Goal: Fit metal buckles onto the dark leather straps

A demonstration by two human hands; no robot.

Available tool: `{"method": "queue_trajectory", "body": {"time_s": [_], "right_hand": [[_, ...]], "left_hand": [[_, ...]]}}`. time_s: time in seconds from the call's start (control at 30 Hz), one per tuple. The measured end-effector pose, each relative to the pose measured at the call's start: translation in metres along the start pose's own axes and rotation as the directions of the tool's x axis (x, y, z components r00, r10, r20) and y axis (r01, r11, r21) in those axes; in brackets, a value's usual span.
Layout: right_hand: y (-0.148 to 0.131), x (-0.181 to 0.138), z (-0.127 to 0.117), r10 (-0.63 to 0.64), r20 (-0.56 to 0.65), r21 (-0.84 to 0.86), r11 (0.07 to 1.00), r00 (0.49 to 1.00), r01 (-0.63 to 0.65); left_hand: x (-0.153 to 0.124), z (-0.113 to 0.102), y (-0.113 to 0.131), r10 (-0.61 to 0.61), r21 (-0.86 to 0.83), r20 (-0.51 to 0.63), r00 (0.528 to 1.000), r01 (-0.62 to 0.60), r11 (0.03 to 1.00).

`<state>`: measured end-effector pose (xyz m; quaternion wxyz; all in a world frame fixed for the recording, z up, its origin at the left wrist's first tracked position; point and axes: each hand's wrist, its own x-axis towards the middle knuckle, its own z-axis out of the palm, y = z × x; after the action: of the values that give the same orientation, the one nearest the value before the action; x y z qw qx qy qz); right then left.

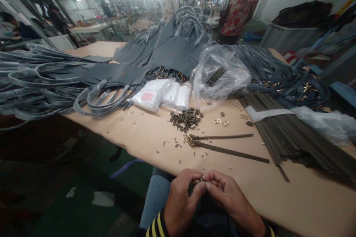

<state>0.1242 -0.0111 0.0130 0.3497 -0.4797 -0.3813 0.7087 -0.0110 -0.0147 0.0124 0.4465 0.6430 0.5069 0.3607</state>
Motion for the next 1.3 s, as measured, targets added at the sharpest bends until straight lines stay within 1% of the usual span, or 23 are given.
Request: {"method": "queue_trajectory", "body": {"time_s": [0.1,0.17,0.27,0.33,0.47,0.57,0.63,0.73,0.8,0.9,0.97,1.07,1.13,1.23,1.3], "right_hand": [[0.002,-0.001,0.000,-0.040,-0.014,-0.067,0.997,0.999,0.039],[0.003,0.000,-0.001,-0.058,-0.005,-0.109,0.992,0.998,0.057],[0.004,0.001,-0.002,-0.059,0.001,-0.134,0.989,0.998,0.058],[0.006,0.001,-0.001,-0.066,-0.007,-0.149,0.987,0.998,0.064],[0.006,0.001,0.001,-0.079,-0.030,-0.204,0.976,0.996,0.071],[0.005,-0.001,0.001,-0.071,-0.038,-0.209,0.976,0.997,0.061],[0.003,-0.002,0.001,-0.054,-0.022,-0.187,0.981,0.998,0.049],[0.002,-0.003,-0.002,-0.026,0.016,-0.134,0.991,1.000,0.028],[0.003,-0.003,-0.004,-0.033,0.022,-0.121,0.992,0.999,0.035],[0.006,-0.001,-0.005,-0.074,0.004,-0.153,0.985,0.997,0.074],[0.007,-0.001,-0.006,-0.098,-0.009,-0.197,0.976,0.995,0.095],[0.005,-0.004,-0.005,-0.112,0.015,-0.295,0.949,0.994,0.112],[0.002,-0.007,-0.004,-0.096,0.056,-0.336,0.935,0.994,0.109],[-0.001,-0.010,-0.004,-0.065,0.103,-0.343,0.934,0.993,0.097],[-0.002,-0.011,-0.003,-0.064,0.113,-0.340,0.935,0.992,0.099]], "left_hand": [[0.002,-0.003,0.000,-0.030,-0.010,0.041,0.999,0.030,0.999],[0.004,-0.006,0.001,-0.056,-0.037,0.091,0.994,0.059,0.998],[0.007,-0.010,0.003,-0.056,-0.071,0.155,0.986,0.067,0.995],[0.007,-0.011,0.003,-0.041,-0.045,0.166,0.985,0.049,0.998],[0.005,-0.005,0.000,0.003,0.086,0.128,0.992,-0.014,0.996],[0.002,-0.001,-0.005,0.057,0.164,0.117,0.992,-0.076,0.984],[0.002,-0.001,-0.006,0.074,0.163,0.125,0.989,-0.094,0.982],[0.003,-0.004,-0.007,0.065,0.072,0.160,0.985,-0.077,0.994],[0.002,-0.005,-0.006,0.077,0.020,0.167,0.983,-0.082,0.996],[0.001,-0.006,-0.005,0.153,0.044,0.158,0.975,-0.162,0.986],[0.000,-0.007,-0.004,0.159,0.096,0.200,0.967,-0.181,0.979],[0.002,-0.012,-0.002,0.054,0.149,0.286,0.957,-0.100,0.984],[0.006,-0.017,-0.001,-0.007,0.142,0.352,0.936,-0.046,0.989],[0.010,-0.023,0.001,-0.052,0.047,0.487,0.872,0.033,0.998],[0.012,-0.025,0.001,-0.071,-0.016,0.541,0.838,0.095,0.995]]}}
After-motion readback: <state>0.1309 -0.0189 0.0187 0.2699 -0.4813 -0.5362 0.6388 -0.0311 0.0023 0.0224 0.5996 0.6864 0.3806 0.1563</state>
